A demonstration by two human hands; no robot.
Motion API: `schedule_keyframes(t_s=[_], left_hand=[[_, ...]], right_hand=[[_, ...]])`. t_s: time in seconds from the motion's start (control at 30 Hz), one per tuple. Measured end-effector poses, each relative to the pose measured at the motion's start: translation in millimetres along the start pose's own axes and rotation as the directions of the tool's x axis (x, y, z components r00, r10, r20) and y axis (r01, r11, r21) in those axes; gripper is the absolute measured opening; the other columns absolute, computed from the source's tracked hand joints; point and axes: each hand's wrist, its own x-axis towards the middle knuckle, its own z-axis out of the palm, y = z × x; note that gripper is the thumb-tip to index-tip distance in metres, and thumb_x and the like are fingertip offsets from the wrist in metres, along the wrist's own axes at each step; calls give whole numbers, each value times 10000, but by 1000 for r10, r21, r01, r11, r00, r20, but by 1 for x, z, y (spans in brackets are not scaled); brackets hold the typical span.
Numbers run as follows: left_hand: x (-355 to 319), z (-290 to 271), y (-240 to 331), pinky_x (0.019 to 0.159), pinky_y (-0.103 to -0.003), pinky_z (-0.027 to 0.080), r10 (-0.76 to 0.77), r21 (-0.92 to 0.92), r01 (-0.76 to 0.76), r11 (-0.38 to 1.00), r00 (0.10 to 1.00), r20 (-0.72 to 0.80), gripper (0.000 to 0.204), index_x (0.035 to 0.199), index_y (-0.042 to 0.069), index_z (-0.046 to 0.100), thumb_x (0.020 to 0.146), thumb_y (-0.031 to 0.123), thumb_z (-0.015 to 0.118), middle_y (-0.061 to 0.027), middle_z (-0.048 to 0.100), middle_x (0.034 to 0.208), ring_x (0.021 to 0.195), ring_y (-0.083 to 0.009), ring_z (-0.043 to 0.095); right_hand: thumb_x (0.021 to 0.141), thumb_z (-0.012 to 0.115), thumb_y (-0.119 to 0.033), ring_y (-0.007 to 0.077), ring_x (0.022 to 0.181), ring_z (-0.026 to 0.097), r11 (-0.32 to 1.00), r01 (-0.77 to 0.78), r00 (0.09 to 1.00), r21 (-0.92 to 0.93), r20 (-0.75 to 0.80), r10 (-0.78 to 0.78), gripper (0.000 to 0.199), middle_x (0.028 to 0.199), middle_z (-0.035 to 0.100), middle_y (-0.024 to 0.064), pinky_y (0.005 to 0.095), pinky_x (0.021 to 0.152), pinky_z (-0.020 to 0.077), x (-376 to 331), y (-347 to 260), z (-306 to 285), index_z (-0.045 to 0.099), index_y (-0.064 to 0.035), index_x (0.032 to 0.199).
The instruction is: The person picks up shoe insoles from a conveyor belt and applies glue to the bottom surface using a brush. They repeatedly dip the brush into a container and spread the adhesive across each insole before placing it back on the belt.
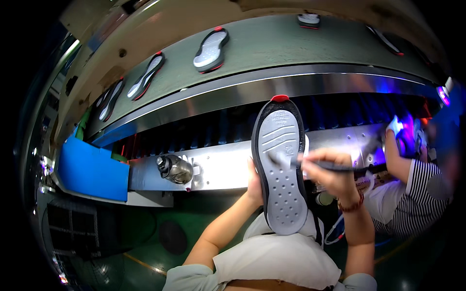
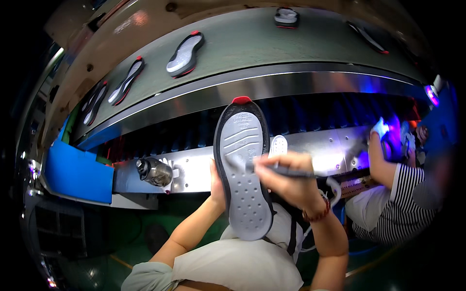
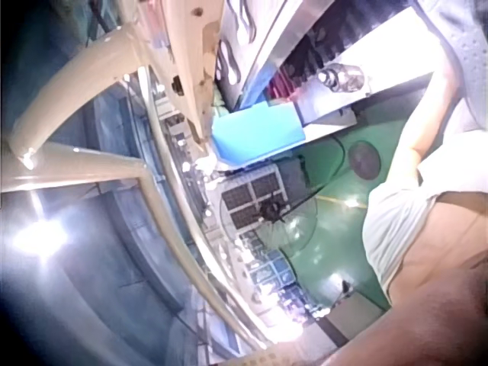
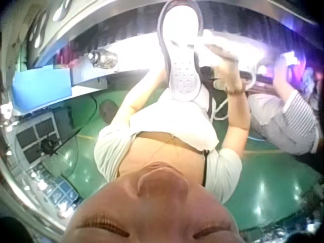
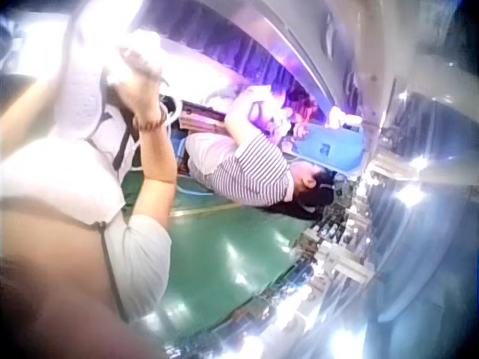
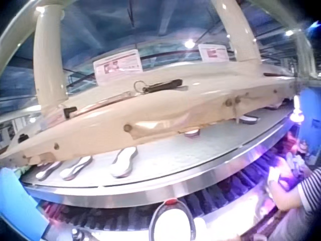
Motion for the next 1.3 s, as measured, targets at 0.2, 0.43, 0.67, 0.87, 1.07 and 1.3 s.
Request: schedule_keyframes(t_s=[0.2,0.43,0.67,0.87,1.07,1.3], left_hand=[[6,25,-2,970,-403,355,-39,56,50,997,984,-171,895,1338,55,256,770,734,125,-161,367,1303,1154,-303,425],[2,23,1,921,-398,402,-22,-94,36,995,990,142,897,1311,30,286,778,722,83,-166,444,1222,1057,-312,500],[3,20,11,972,-366,350,157,-48,-156,987,987,19,854,1327,53,289,795,710,173,-131,406,1285,1149,-260,431],[10,14,16,918,-432,398,246,170,-212,962,946,-212,973,1317,41,280,709,795,182,-200,455,1190,1071,-326,484],[25,0,29,871,-479,426,438,183,-404,896,870,-227,1042,1323,34,244,653,832,273,-249,428,1197,1049,-376,489],[27,26,47,901,-483,394,426,-129,-421,898,905,10,1039,1327,40,248,659,836,213,-251,435,1202,1043,-387,487]], right_hand=[[727,654,-51,56,617,580,989,132,991,-73,-24,-134,126,699,643,80,180,545,452,15,11,13,658,23,829],[746,643,-43,43,576,565,998,68,986,2,-153,-67,132,696,643,60,159,505,447,17,4,1,650,29,857],[718,677,-35,70,642,592,975,-10,960,223,276,-53,167,733,655,81,180,575,464,-6,-3,-7,662,19,875],[717,664,10,107,747,609,981,-47,955,189,295,-12,173,841,657,105,213,679,483,-10,5,-9,646,29,889],[716,661,15,158,797,628,985,-103,981,140,181,77,163,899,651,144,248,726,495,-13,7,-15,646,30,877],[696,657,47,195,847,629,940,0,978,340,195,-70,156,883,649,168,276,787,480,-16,9,-21,644,19,849]])
